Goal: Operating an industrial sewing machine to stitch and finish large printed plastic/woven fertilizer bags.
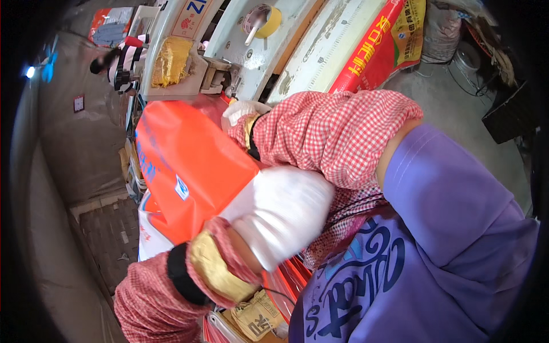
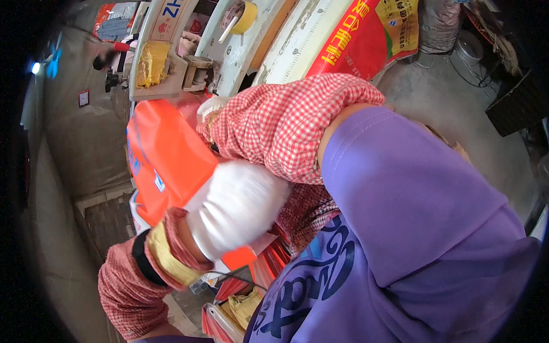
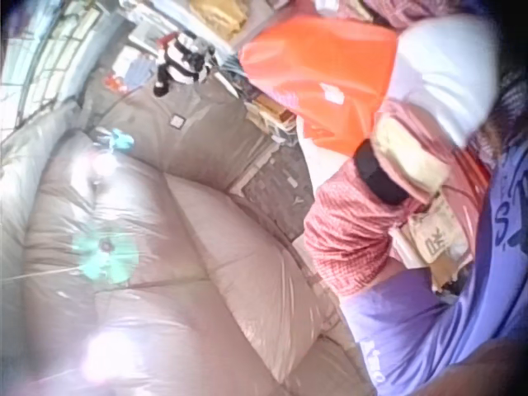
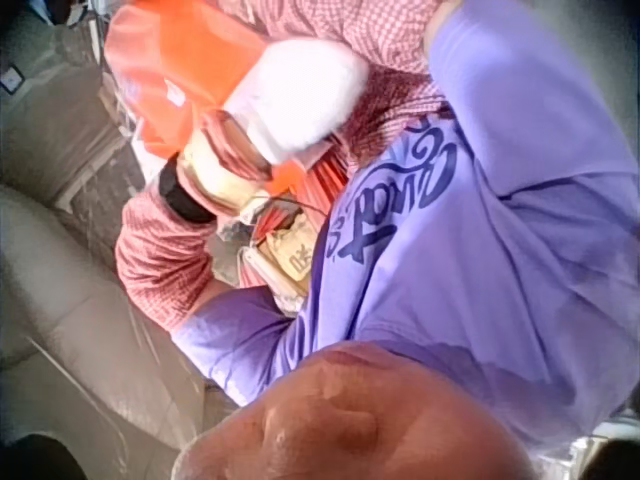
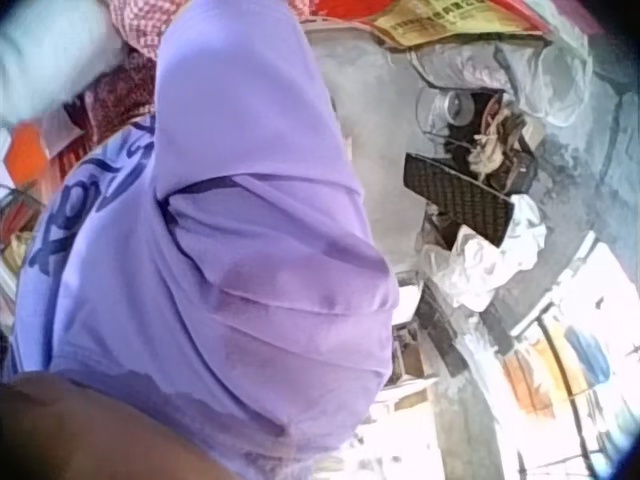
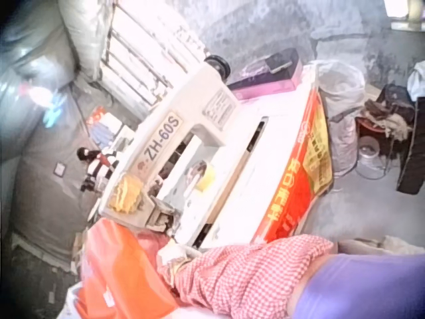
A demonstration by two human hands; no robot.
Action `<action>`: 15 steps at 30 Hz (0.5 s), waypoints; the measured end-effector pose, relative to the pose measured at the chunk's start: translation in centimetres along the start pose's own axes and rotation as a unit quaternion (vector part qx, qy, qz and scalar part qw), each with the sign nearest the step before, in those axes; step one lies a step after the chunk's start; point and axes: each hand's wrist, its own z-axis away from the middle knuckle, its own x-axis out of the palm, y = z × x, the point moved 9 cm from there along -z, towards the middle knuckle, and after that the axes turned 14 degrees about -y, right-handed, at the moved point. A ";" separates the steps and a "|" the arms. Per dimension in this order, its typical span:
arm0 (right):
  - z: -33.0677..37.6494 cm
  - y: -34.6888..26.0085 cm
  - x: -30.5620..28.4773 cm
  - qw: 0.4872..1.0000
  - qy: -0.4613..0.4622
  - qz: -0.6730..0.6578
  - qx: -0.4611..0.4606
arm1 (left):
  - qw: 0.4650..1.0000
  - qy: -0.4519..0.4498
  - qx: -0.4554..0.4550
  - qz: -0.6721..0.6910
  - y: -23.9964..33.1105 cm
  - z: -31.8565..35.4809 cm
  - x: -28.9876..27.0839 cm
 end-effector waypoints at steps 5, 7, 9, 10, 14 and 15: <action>-0.8 -0.6 -0.8 0.996 0.048 -0.023 0.071 | 0.996 -0.088 -0.026 -0.004 -3.3 1.3 -0.4; -0.3 -0.7 -0.7 0.991 0.073 0.037 0.107 | 0.998 -0.057 0.011 -0.002 -3.6 2.8 -1.6; 0.4 -0.7 -0.6 0.986 0.090 0.052 0.127 | 0.999 -0.041 0.007 0.002 -3.8 4.0 -2.3; 0.7 -0.7 -0.7 0.985 0.097 0.054 0.135 | 0.995 -0.083 0.012 0.048 -3.6 4.2 -1.5; 0.6 -1.1 -0.2 0.989 0.043 0.070 0.127 | 0.980 -0.175 -0.052 0.081 -2.1 3.4 2.1; 0.4 -1.3 0.1 0.990 0.021 0.074 0.120 | 0.990 -0.101 -0.078 0.062 -1.7 2.4 1.7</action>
